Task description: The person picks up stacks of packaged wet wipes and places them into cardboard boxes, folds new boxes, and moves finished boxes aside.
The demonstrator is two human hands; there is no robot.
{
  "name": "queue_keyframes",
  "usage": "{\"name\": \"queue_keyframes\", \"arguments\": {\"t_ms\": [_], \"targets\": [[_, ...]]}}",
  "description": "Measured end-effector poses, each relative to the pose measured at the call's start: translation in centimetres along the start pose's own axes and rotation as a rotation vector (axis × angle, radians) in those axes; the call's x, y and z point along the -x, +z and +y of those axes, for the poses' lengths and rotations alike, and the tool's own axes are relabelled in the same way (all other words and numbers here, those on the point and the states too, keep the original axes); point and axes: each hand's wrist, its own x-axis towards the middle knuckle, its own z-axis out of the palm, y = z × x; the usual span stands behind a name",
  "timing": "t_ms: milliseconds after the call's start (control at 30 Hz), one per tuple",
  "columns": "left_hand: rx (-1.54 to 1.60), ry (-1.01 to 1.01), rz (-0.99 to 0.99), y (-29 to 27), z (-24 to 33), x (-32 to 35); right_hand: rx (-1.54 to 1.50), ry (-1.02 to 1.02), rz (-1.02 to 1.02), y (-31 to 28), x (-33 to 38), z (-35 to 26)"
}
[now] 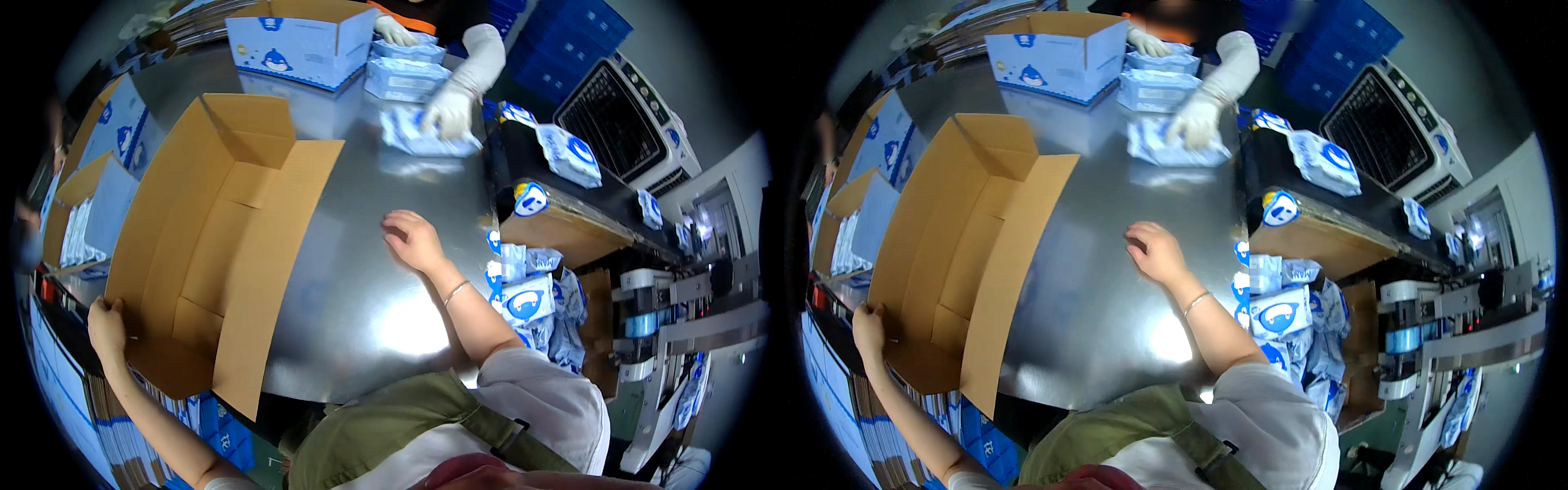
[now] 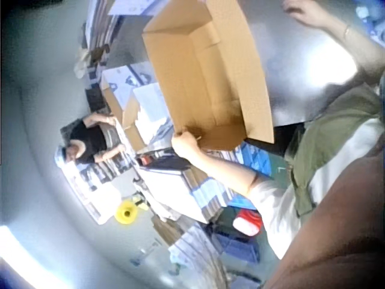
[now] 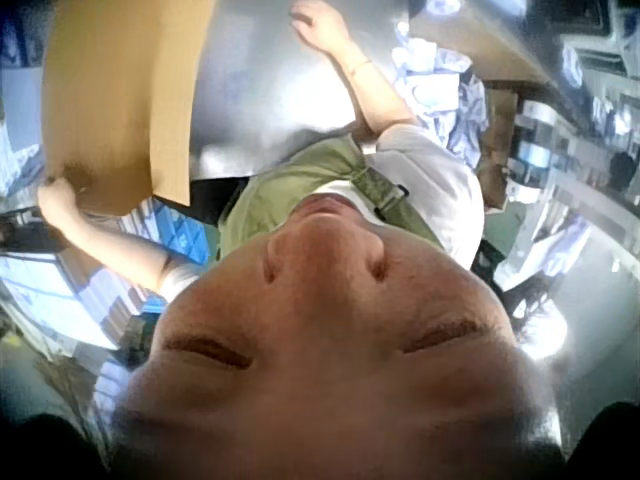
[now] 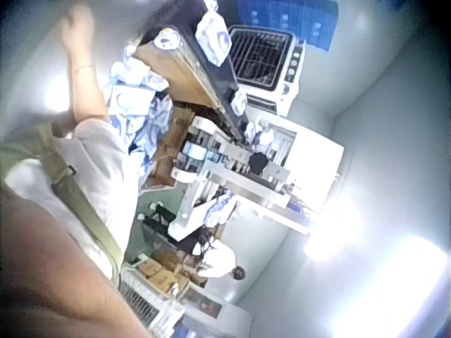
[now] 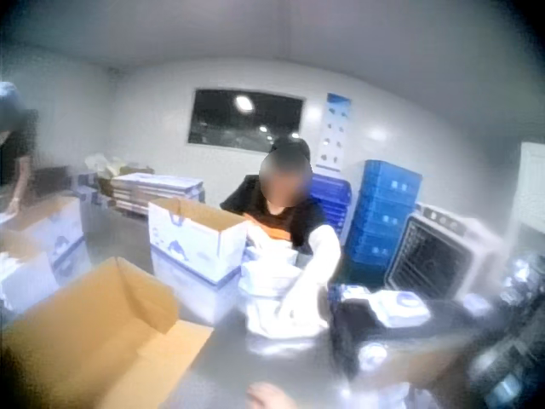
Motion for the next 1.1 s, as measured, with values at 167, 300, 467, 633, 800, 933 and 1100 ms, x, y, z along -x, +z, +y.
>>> {"name": "queue_keyframes", "arguments": {"t_ms": [167,300,467,633,800,933,1100], "targets": [[0.082,-0.008,-0.035,0.1,0.5,0.2,0.021,-0.038,0.019,0.0,0.2,0.5],[0.079,-0.002,-0.034,0.2,0.5,0.0,-0.027,-0.015,0.022,-0.3,0.0,0.3],[0.012,-0.061,-0.009,-1.1,1.8,1.1,0.035,-0.074,0.007,-0.2,-0.6,0.1],[-0.069,-0.083,-0.045,-1.7,4.3,1.5,0.624,-0.094,0.036,-7.1,-6.8,2.4],[-0.088,-0.093,-0.023,-1.3,4.2,1.4,0.832,0.283,-0.025,-11.3,-11.4,11.4],[-0.126,-0.076,0.047,-0.6,3.7,1.9,0.698,0.0,0.16,-8.6,-8.7,7.0],[-0.115,-0.036,-0.017,-2.5,8.2,1.6,0.682,-0.068,-0.105,-6.8,-2.6,-2.5]]}}
